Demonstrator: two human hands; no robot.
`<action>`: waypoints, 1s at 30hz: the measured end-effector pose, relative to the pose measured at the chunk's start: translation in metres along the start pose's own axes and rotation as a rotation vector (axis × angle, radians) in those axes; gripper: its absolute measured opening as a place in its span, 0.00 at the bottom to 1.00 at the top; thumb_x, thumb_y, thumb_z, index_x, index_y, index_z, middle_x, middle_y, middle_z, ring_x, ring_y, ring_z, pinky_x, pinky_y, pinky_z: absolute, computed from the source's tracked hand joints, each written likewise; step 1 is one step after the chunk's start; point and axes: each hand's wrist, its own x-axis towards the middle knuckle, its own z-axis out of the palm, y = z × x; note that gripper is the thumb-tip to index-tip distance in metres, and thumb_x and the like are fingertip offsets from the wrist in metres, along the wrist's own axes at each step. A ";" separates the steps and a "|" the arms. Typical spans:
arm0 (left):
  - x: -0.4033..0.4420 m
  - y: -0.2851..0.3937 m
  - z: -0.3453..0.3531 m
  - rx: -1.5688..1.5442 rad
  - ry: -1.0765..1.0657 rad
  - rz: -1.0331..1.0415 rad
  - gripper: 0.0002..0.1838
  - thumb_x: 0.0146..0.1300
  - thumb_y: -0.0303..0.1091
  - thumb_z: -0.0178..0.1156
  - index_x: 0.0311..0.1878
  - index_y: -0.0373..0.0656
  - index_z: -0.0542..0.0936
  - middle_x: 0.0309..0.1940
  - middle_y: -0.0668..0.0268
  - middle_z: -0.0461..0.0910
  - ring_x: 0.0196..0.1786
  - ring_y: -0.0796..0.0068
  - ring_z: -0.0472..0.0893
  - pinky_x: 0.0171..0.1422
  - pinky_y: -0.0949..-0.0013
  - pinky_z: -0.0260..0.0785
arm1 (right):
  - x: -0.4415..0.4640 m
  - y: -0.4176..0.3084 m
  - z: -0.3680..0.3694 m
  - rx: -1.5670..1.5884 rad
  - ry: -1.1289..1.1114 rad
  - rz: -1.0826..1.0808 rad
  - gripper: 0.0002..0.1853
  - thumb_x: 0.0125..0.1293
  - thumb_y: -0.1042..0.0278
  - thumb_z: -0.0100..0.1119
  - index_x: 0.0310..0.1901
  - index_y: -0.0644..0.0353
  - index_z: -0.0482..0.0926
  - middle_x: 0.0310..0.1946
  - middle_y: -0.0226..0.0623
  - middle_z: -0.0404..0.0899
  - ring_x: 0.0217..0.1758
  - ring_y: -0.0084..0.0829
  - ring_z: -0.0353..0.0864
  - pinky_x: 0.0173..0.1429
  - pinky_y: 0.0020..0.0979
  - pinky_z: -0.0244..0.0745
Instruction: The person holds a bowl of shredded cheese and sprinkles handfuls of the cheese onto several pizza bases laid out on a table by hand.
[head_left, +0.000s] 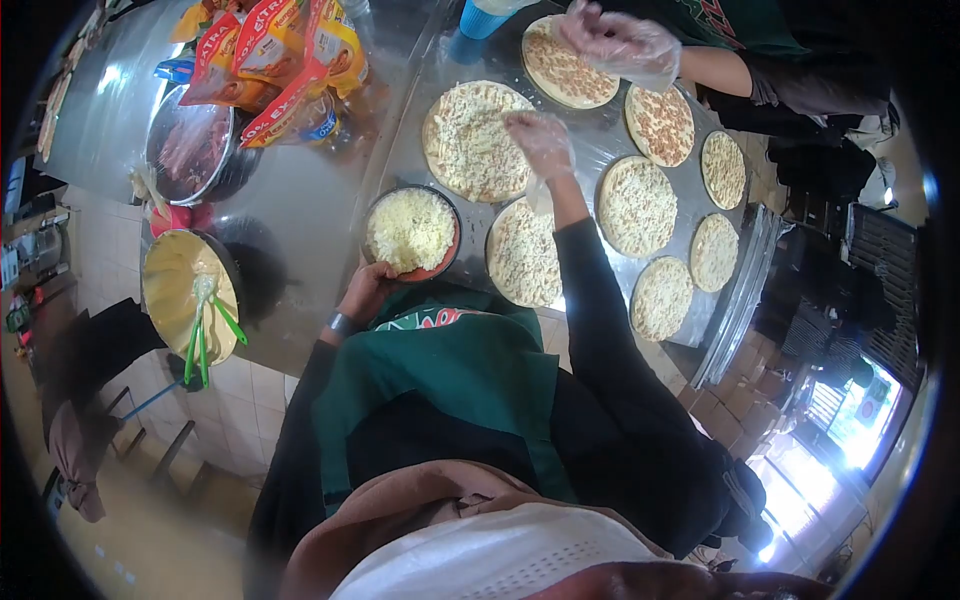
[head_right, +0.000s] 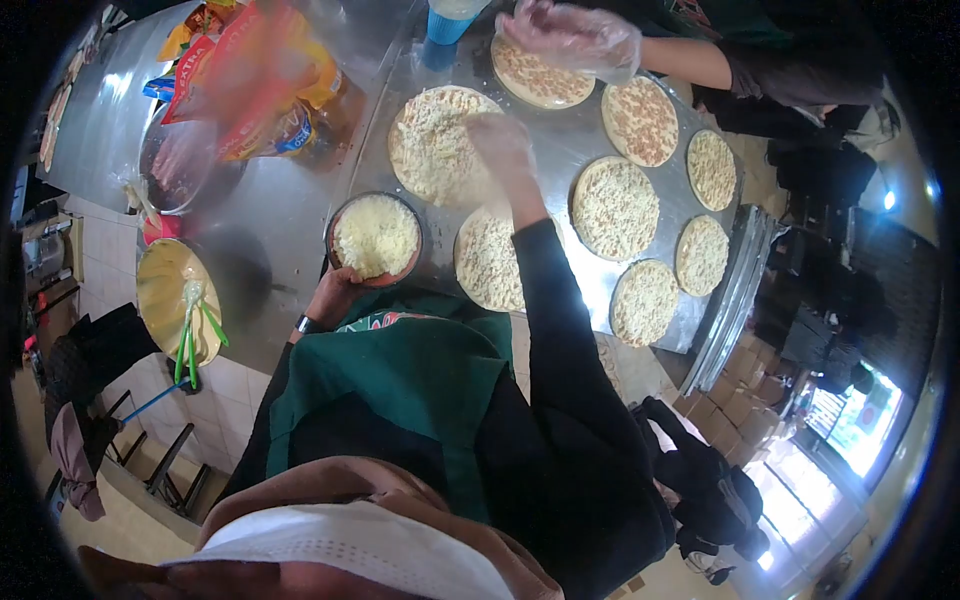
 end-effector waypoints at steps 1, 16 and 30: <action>0.002 -0.003 -0.005 -0.017 -0.027 0.000 0.33 0.49 0.16 0.45 0.61 0.39 0.49 0.46 0.56 0.66 0.43 0.63 0.75 0.49 0.57 0.74 | 0.011 -0.002 -0.003 -0.109 0.020 -0.038 0.14 0.52 0.55 0.59 0.39 0.50 0.83 0.33 0.39 0.82 0.36 0.34 0.80 0.43 0.30 0.73; -0.003 0.002 0.008 -0.059 -0.007 0.019 0.43 0.49 0.16 0.44 0.67 0.50 0.39 0.46 0.59 0.65 0.41 0.67 0.74 0.48 0.56 0.74 | 0.026 -0.020 0.043 0.077 -0.122 -0.106 0.14 0.59 0.61 0.49 0.45 0.46 0.80 0.45 0.38 0.78 0.48 0.36 0.76 0.55 0.33 0.69; -0.004 0.000 0.003 0.002 0.008 0.018 0.37 0.45 0.17 0.44 0.64 0.39 0.54 0.54 0.56 0.67 0.51 0.60 0.73 0.53 0.57 0.73 | -0.059 -0.045 0.033 0.186 -0.186 -0.354 0.14 0.61 0.71 0.45 0.49 0.55 0.74 0.43 0.39 0.75 0.47 0.32 0.76 0.52 0.28 0.73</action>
